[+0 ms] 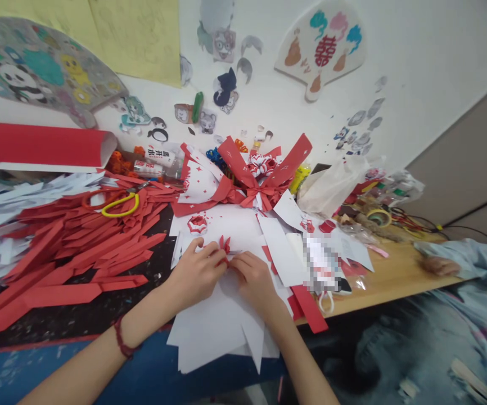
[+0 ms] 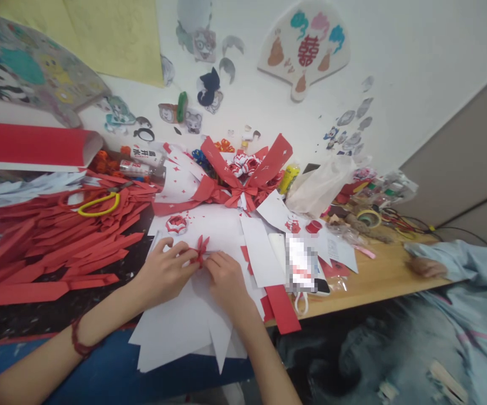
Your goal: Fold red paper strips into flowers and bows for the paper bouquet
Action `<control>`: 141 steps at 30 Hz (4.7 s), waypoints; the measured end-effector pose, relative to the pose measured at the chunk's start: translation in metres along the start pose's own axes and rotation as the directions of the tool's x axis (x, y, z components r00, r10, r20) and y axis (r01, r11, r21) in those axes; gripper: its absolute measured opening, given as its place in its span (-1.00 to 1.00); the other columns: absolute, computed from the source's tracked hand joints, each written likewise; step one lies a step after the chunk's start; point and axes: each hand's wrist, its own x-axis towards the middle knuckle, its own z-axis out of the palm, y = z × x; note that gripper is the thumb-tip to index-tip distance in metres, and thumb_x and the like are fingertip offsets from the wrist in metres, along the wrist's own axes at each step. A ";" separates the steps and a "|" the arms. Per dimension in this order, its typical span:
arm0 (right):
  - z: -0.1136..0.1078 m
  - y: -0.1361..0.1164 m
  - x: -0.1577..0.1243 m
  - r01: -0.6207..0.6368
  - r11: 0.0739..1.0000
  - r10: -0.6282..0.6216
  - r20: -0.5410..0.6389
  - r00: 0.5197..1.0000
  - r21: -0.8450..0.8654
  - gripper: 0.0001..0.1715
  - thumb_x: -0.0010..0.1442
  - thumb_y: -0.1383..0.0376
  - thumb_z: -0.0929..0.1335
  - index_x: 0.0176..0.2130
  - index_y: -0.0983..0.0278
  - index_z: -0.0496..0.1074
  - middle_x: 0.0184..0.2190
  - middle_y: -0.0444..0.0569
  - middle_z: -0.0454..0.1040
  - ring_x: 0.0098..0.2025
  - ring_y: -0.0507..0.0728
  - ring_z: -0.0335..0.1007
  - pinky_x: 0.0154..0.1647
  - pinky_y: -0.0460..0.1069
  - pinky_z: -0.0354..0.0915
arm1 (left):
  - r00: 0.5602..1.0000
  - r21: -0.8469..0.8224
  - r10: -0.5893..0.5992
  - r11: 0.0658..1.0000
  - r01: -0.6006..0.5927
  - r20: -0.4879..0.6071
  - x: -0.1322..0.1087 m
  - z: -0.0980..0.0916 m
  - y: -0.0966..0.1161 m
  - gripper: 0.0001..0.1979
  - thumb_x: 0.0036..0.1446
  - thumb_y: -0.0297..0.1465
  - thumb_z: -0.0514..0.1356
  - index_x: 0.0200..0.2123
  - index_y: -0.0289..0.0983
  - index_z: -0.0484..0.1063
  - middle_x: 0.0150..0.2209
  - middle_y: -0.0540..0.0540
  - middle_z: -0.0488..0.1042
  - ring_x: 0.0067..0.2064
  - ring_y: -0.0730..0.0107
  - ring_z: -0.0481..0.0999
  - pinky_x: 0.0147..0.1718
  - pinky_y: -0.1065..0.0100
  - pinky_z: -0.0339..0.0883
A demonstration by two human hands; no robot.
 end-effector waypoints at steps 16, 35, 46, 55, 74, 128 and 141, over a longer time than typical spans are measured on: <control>-0.002 -0.005 0.004 -0.226 0.946 0.241 -0.042 0.969 0.232 -0.66 0.08 0.60 0.20 -0.29 0.24 0.39 -0.32 -0.05 0.48 -0.25 0.12 0.40 -0.22 -0.02 0.29 | 0.955 -0.300 -0.248 0.909 0.288 0.163 0.007 -0.005 -0.004 -0.90 0.20 -0.41 0.17 -0.30 -0.18 0.50 -0.23 -0.06 0.47 -0.16 0.22 0.31 -0.23 0.19 0.08; -0.007 -0.011 0.002 -0.304 0.933 0.328 -0.111 0.938 0.190 -0.68 0.02 0.19 0.50 -0.25 0.23 0.40 -0.32 -0.07 0.49 -0.33 0.11 0.42 -0.29 0.00 0.36 | 0.856 -0.529 -0.480 0.684 0.502 0.191 0.012 -0.001 -0.003 -0.87 0.13 -0.40 0.20 -0.41 -0.21 0.55 -0.45 0.01 0.53 -0.40 0.42 0.46 -0.30 0.33 0.17; -0.003 -0.005 -0.002 -0.040 0.997 0.037 -0.056 0.998 -0.061 -0.80 0.34 0.32 0.24 -0.25 0.28 0.43 -0.38 0.00 0.51 -0.36 0.12 0.39 -0.36 0.00 0.23 | 0.796 -0.707 -0.506 0.424 0.566 0.333 0.015 -0.001 -0.009 -0.79 0.16 -0.32 0.18 -0.46 -0.26 0.52 -0.53 0.03 0.55 -0.49 0.50 0.43 -0.42 0.46 0.24; -0.003 -0.008 -0.004 0.024 0.991 -0.034 -0.068 0.997 -0.134 -0.84 0.28 0.41 0.25 -0.21 0.28 0.42 -0.38 0.00 0.51 -0.37 0.11 0.38 -0.34 0.00 0.24 | 0.735 -0.676 -0.588 0.392 0.624 0.338 0.016 -0.007 -0.012 -0.79 0.15 -0.35 0.19 -0.49 -0.27 0.52 -0.57 0.06 0.54 -0.54 0.53 0.40 -0.49 0.50 0.20; 0.004 -0.008 -0.007 0.031 0.968 -0.070 -0.152 0.986 -0.249 -0.79 0.21 0.42 0.30 -0.47 0.27 0.31 -0.60 -0.15 0.31 -0.54 0.02 0.17 -0.46 -0.04 0.09 | 0.662 -0.657 -0.676 0.344 0.671 0.323 0.012 -0.002 -0.014 -0.76 0.11 -0.25 0.20 -0.47 -0.28 0.53 -0.52 -0.02 0.54 -0.50 0.44 0.47 -0.45 0.46 0.28; -0.008 -0.007 0.001 -0.129 0.988 0.145 -0.216 0.966 0.086 -0.87 0.27 0.33 0.33 -0.22 0.23 0.50 -0.31 -0.03 0.56 -0.25 0.16 0.40 -0.22 0.07 0.33 | 0.995 -0.284 -0.095 0.955 0.083 -0.028 0.006 -0.009 -0.012 -0.81 0.33 -0.44 0.03 -0.09 -0.27 0.42 -0.27 -0.06 0.57 -0.25 0.38 0.44 -0.18 0.23 0.06; -0.006 -0.006 0.002 -0.077 0.995 0.088 -0.215 0.973 0.059 -0.85 0.28 0.35 0.31 -0.22 0.25 0.49 -0.32 -0.02 0.55 -0.26 0.14 0.40 -0.22 0.07 0.35 | 0.994 -0.311 -0.108 0.946 0.096 -0.021 0.005 -0.009 -0.013 -0.80 0.34 -0.41 0.02 -0.09 -0.26 0.42 -0.26 -0.06 0.57 -0.24 0.37 0.43 -0.15 0.23 0.06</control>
